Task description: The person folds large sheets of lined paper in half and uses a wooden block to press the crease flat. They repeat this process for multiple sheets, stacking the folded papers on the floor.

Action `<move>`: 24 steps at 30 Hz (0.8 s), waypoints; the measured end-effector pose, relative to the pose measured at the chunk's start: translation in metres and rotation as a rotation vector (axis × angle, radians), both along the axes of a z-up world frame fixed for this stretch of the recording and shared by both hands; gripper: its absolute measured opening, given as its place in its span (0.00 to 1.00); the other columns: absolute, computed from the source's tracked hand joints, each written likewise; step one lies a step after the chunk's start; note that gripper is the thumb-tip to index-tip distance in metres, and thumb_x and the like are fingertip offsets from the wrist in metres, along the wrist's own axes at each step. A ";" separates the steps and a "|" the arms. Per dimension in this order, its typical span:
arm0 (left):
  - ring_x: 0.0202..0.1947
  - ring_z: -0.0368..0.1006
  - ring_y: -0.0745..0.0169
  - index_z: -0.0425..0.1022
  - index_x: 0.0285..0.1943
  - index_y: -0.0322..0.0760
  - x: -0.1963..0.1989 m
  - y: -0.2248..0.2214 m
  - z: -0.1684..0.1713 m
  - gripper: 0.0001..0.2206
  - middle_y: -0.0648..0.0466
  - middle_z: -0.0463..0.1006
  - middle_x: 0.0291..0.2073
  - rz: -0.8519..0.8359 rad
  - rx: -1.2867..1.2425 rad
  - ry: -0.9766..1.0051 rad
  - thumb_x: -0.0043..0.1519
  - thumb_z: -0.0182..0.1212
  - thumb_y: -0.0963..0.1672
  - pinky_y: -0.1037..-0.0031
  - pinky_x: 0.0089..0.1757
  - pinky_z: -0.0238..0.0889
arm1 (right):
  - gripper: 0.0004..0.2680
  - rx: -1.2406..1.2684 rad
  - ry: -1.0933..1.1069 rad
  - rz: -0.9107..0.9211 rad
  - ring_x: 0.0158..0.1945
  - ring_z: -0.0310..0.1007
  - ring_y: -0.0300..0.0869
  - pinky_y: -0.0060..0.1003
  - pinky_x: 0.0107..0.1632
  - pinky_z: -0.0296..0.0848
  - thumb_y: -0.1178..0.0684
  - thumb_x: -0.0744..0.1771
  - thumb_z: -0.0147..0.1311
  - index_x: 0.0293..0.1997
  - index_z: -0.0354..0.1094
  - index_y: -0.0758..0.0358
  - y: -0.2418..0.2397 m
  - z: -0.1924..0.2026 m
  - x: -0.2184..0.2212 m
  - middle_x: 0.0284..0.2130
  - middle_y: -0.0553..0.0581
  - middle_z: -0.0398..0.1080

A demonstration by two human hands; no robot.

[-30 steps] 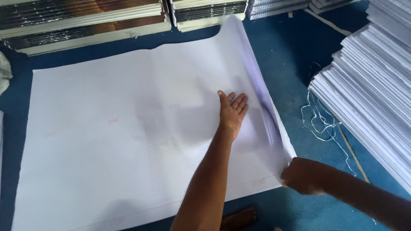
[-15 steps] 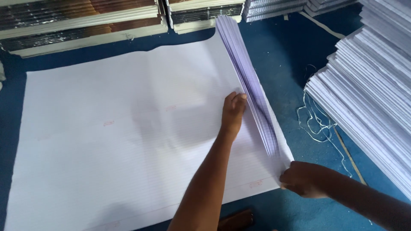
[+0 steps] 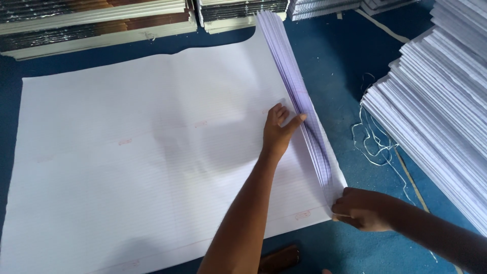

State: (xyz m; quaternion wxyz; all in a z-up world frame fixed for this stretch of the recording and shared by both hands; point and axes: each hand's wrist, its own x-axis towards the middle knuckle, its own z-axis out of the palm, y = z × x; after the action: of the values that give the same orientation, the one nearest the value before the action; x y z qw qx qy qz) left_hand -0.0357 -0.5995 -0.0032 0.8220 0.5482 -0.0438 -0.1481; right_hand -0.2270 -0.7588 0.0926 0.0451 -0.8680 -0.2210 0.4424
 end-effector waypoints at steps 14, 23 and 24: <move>0.74 0.51 0.36 0.46 0.75 0.21 0.004 -0.005 -0.013 0.49 0.27 0.55 0.70 0.010 -0.063 0.025 0.52 0.75 0.49 0.56 0.65 0.57 | 0.09 0.010 -0.017 0.027 0.46 0.75 0.42 0.42 0.60 0.70 0.44 0.70 0.50 0.48 0.75 0.51 -0.004 -0.010 -0.003 0.45 0.50 0.78; 0.73 0.53 0.36 0.49 0.74 0.22 0.003 -0.006 -0.012 0.48 0.27 0.57 0.69 0.035 -0.060 0.031 0.51 0.76 0.49 0.56 0.65 0.58 | 0.09 -0.009 -0.015 0.075 0.45 0.75 0.41 0.42 0.59 0.70 0.43 0.71 0.48 0.45 0.73 0.53 -0.003 -0.008 -0.002 0.44 0.51 0.78; 0.73 0.53 0.36 0.49 0.74 0.22 0.002 -0.006 -0.012 0.47 0.28 0.57 0.69 0.038 -0.047 0.025 0.51 0.75 0.49 0.56 0.65 0.58 | 0.09 -0.004 -0.016 0.075 0.45 0.75 0.41 0.42 0.59 0.70 0.43 0.71 0.48 0.45 0.73 0.53 -0.003 -0.008 -0.002 0.44 0.51 0.78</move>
State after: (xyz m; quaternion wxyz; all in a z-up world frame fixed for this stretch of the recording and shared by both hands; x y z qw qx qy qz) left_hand -0.0336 -0.6053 -0.0152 0.8378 0.5275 -0.0264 -0.1384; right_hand -0.2292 -0.7615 0.0845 0.0250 -0.8627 -0.2527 0.4373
